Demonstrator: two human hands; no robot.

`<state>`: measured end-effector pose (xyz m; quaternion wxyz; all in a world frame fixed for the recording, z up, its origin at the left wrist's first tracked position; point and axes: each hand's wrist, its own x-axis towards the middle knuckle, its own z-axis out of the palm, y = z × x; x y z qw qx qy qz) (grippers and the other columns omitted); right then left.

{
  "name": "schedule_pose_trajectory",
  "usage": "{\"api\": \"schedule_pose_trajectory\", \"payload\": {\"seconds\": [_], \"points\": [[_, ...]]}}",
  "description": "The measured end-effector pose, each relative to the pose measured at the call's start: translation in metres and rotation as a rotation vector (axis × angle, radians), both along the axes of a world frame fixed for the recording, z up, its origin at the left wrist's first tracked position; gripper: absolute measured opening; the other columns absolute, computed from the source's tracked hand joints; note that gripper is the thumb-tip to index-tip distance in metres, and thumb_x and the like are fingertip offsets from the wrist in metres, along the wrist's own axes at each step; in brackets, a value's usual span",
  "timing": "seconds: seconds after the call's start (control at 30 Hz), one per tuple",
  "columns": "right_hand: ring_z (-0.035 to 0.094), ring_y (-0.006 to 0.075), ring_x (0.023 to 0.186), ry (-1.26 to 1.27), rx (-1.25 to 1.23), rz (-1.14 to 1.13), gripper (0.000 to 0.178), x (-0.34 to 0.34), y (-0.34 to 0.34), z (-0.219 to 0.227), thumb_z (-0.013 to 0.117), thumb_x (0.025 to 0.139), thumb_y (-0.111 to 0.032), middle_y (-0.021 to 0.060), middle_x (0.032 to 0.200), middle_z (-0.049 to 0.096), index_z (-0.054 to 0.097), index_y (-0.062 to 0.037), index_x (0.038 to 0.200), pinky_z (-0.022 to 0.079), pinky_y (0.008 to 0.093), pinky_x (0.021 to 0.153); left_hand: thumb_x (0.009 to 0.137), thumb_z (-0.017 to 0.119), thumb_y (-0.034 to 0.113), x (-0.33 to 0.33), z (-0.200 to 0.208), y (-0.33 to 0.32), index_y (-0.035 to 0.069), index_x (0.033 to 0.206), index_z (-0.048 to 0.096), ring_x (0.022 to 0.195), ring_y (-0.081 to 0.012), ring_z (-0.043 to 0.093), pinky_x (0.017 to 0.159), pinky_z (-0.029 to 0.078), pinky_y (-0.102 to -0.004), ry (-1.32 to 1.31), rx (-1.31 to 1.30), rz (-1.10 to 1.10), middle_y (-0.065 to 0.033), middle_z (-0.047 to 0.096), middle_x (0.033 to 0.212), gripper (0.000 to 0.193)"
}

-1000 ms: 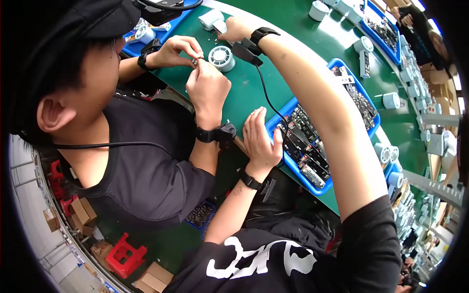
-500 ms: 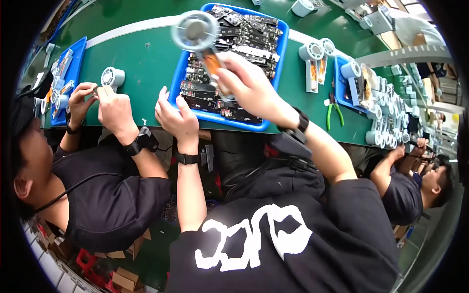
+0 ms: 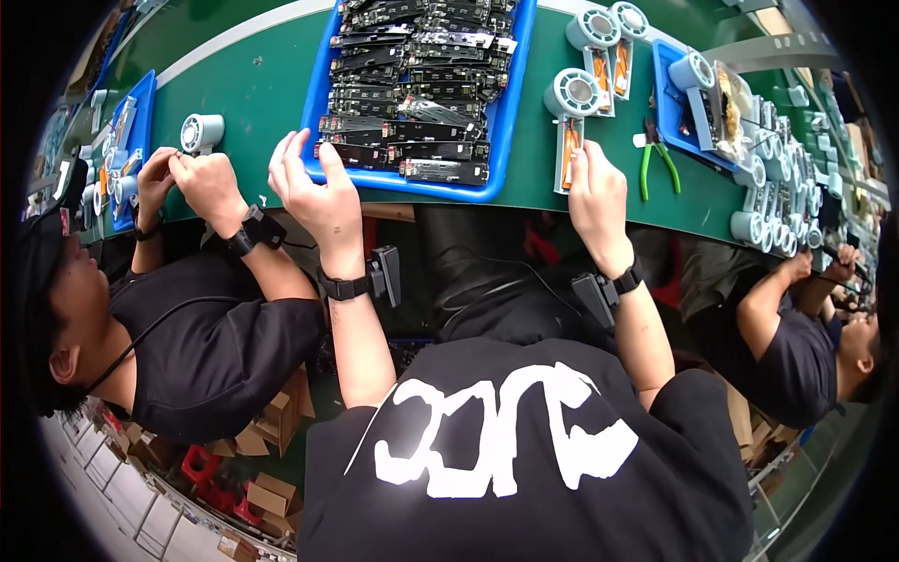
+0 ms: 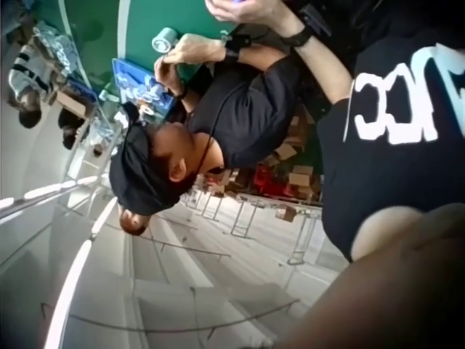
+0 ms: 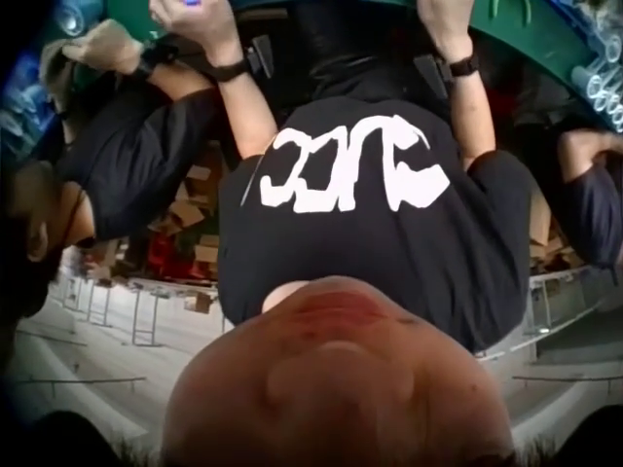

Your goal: Assembling small electronic components on a factory production line.

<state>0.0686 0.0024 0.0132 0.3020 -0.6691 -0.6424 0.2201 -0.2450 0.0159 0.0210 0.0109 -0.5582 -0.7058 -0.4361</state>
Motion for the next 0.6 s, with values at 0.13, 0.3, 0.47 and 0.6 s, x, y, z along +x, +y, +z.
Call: {"api": "schedule_pose_trajectory", "payload": {"seconds": [0.13, 0.3, 0.47, 0.6], "points": [[0.064, 0.0420, 0.075, -0.183, -0.119, 0.027, 0.024, 0.001, 0.002, 0.012, 0.050, 0.103, -0.018, 0.0251, 0.081, 0.066, 0.061, 0.0007, 0.114, 0.051, 0.0432, 0.066, 0.091, 0.066, 0.013, 0.023, 0.005, -0.004, 0.001, 0.117, 0.067, 0.112, -0.0338, 0.058, 0.100, 0.044, -0.0439, -0.060, -0.135, -0.220, -0.0157, 0.063, 0.120, 0.028], [0.066, 0.0292, 0.071, -0.060, 0.011, 0.077, 0.022, 0.014, 0.000, 0.006, 0.063, 0.097, -0.012, 0.0176, 0.086, 0.068, 0.063, -0.0016, 0.116, 0.052, 0.0366, 0.061, 0.089, 0.069, 0.011, 0.040, 0.000, 0.001, 0.003, 0.120, 0.068, 0.114, -0.0324, 0.056, 0.099, 0.045, -0.0427, 0.053, -0.252, -0.271, -0.0150, 0.060, 0.120, 0.032], [0.063, 0.0158, 0.070, 0.064, 0.231, 0.197, 0.023, 0.020, 0.003, 0.007, 0.071, 0.090, -0.001, 0.0097, 0.094, 0.068, 0.068, -0.0042, 0.113, 0.051, 0.0279, 0.060, 0.088, 0.070, 0.010, 0.043, 0.001, 0.001, 0.005, 0.121, 0.069, 0.111, -0.0319, 0.057, 0.099, 0.045, -0.0421, 0.068, -0.244, -0.261, -0.0141, 0.060, 0.117, 0.034], [0.062, 0.0130, 0.070, 0.104, 0.366, 0.287, 0.020, 0.027, 0.011, 0.006, 0.070, 0.090, 0.003, 0.0086, 0.096, 0.068, 0.072, -0.0048, 0.108, 0.051, 0.0254, 0.061, 0.089, 0.070, 0.009, 0.043, 0.006, -0.003, 0.003, 0.123, 0.068, 0.111, -0.0314, 0.060, 0.099, 0.047, -0.0395, 0.114, -0.219, -0.248, -0.0148, 0.062, 0.118, 0.035]]}}
